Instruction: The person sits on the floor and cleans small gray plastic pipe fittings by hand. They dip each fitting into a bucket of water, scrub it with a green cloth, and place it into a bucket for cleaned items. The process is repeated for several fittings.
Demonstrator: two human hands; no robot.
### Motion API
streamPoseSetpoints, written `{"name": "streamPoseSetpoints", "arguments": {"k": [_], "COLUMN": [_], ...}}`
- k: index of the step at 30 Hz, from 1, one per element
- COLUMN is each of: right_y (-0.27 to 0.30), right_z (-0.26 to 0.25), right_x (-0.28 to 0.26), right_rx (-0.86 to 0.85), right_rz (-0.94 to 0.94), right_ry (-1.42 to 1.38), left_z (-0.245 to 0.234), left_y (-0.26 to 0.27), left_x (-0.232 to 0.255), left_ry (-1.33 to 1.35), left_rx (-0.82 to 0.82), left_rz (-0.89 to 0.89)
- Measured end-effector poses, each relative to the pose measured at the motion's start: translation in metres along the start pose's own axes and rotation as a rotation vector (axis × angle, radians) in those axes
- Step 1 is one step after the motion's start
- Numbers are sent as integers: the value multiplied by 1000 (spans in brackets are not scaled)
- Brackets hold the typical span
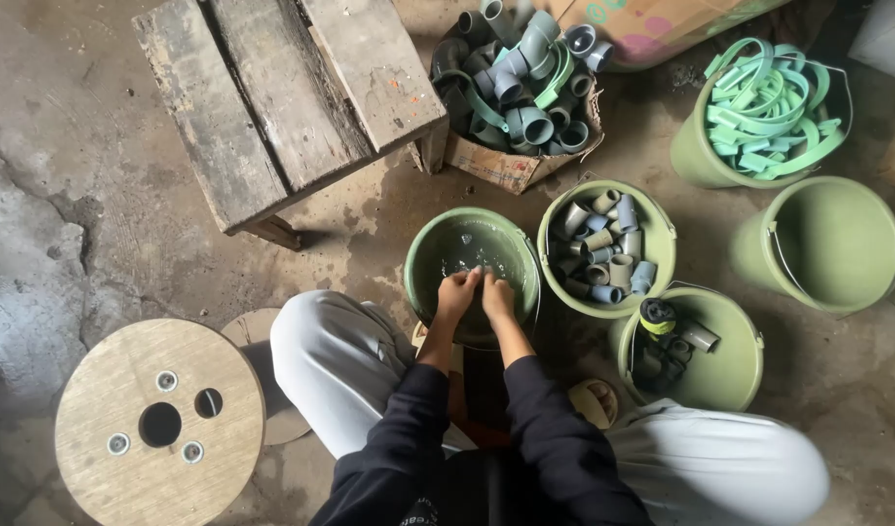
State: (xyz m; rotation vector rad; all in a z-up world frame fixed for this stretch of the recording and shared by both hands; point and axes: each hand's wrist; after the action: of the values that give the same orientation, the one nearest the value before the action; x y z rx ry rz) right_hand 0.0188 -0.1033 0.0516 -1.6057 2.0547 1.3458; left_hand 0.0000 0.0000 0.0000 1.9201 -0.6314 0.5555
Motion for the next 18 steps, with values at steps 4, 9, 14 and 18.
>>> {"name": "streamPoseSetpoints", "arguments": {"k": [4,9,14,18], "right_y": [-24,-4,6,-22], "right_z": [20,15,3,22], "right_x": [27,15,-3,30], "right_rx": [-6,166,98,64], "right_rz": [-98,-338,-338,-110], "right_ry": [-100,-437,-308,-210], "left_z": [-8,7,11,17], "left_y": [15,-9,-30,-27], "left_x": [11,-13,-22,-22], "left_ry": [-61,225,181,190], "left_rx": [66,96,197,177], "left_rz": [61,23,-69,-40]}}
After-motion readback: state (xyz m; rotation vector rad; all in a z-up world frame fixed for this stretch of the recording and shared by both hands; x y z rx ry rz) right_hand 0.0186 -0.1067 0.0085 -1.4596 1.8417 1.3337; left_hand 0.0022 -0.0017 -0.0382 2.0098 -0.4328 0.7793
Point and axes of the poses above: each hand's wrist, its own y-axis away from the middle knuckle, its own z-axis out of the palm, x = y × z, and after that the axes turned 9 degrees about -z, right-handed
